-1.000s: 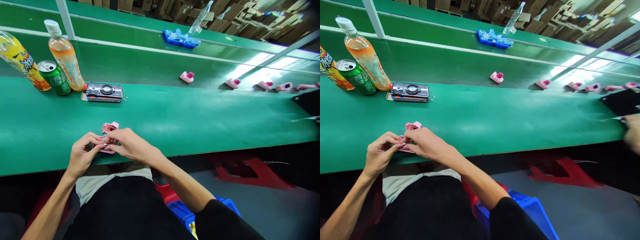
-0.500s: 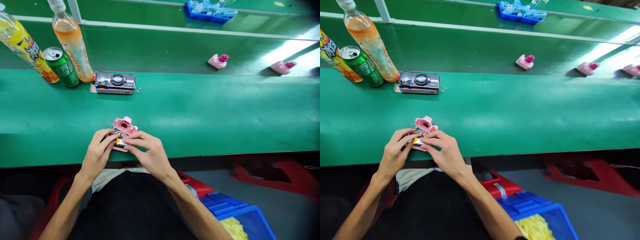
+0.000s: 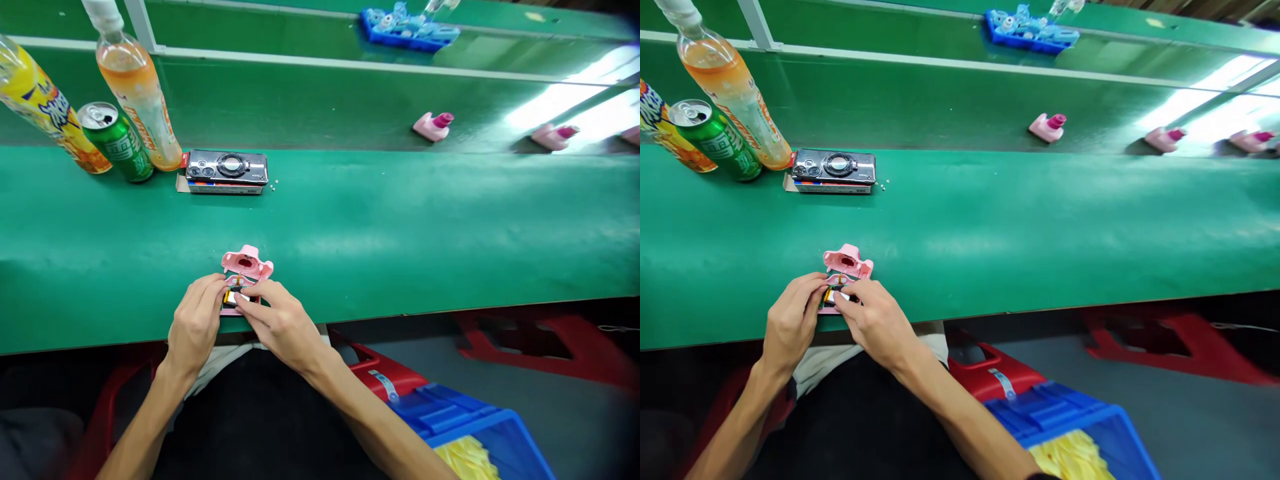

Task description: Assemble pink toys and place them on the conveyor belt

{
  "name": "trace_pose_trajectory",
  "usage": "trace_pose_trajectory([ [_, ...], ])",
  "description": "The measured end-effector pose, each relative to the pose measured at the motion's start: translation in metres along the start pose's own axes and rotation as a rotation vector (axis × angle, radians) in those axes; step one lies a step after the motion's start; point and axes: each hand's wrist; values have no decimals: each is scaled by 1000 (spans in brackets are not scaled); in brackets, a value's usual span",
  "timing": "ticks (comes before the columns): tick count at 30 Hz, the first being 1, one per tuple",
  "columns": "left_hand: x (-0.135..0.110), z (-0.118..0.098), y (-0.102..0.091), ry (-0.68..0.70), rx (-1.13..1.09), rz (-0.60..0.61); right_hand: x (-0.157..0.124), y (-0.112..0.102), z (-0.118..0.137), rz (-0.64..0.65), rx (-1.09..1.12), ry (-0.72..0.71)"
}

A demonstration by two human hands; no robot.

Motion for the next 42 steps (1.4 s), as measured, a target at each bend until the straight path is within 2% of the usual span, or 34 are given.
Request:
trace_pose_trajectory([
  [3,0,-1,-2,-9,-6,14,4,-6,7,87,-80,13],
  [5,-1,0,-9,9,-7,69,4,-12,11,156,-131,30],
  [9,-4,5,-26,98,-19,343,-5,-12,4,205,-218,-5],
  [10,-5,7,-29,116,-17,386,-9,-8,0,175,-245,-41],
  [12,-7,11,-32,134,0,396,-18,2,-9,67,-293,-102],
  [16,-12,17,-27,177,67,309,-34,18,-15,-186,-327,-125],
  [19,-16,19,-23,244,121,261,-30,5,-14,-350,-255,-126],
  [21,-18,19,-22,262,145,254,-9,-15,-20,-389,-170,26],
  [22,-18,18,-21,257,157,251,8,-26,-26,-329,-121,151],
  [23,-18,18,-21,243,171,247,29,-36,-33,-208,-76,296],
  [24,-17,17,-21,223,187,243,53,-44,-41,5,-26,412],
  [25,-16,17,-20,203,202,238,77,-50,-48,292,26,462],
  [26,-15,16,-20,188,217,234,101,-53,-53,577,38,473],
  [27,-14,15,-20,177,228,231,122,-54,-56,801,24,457],
  [28,-13,15,-20,170,235,229,140,-53,-57,966,0,432],
  [29,-12,14,-21,167,234,224,154,-52,-54,1066,-34,412],
  [32,-12,9,-24,131,144,203,174,-54,-31,1151,-132,394],
  [35,-15,2,-25,-2,-166,115,175,-74,-2,1167,-220,245],
  [37,-15,-3,-22,-103,-430,-42,173,-92,13,1111,-191,60],
  [39,-12,-7,-18,-168,-631,-198,169,-106,22,996,-96,-103],
  [40,-8,-9,-16,-198,-711,-244,167,-110,24,932,-45,-170],
  [42,1,-12,-14,-250,-831,-258,164,-114,25,828,25,-274],
])
Point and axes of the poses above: each hand's wrist, its own x-axis towards the middle knuckle, its own y-axis out of the palm, z = x × y, and after that the axes turned 5 degrees about z, right-handed
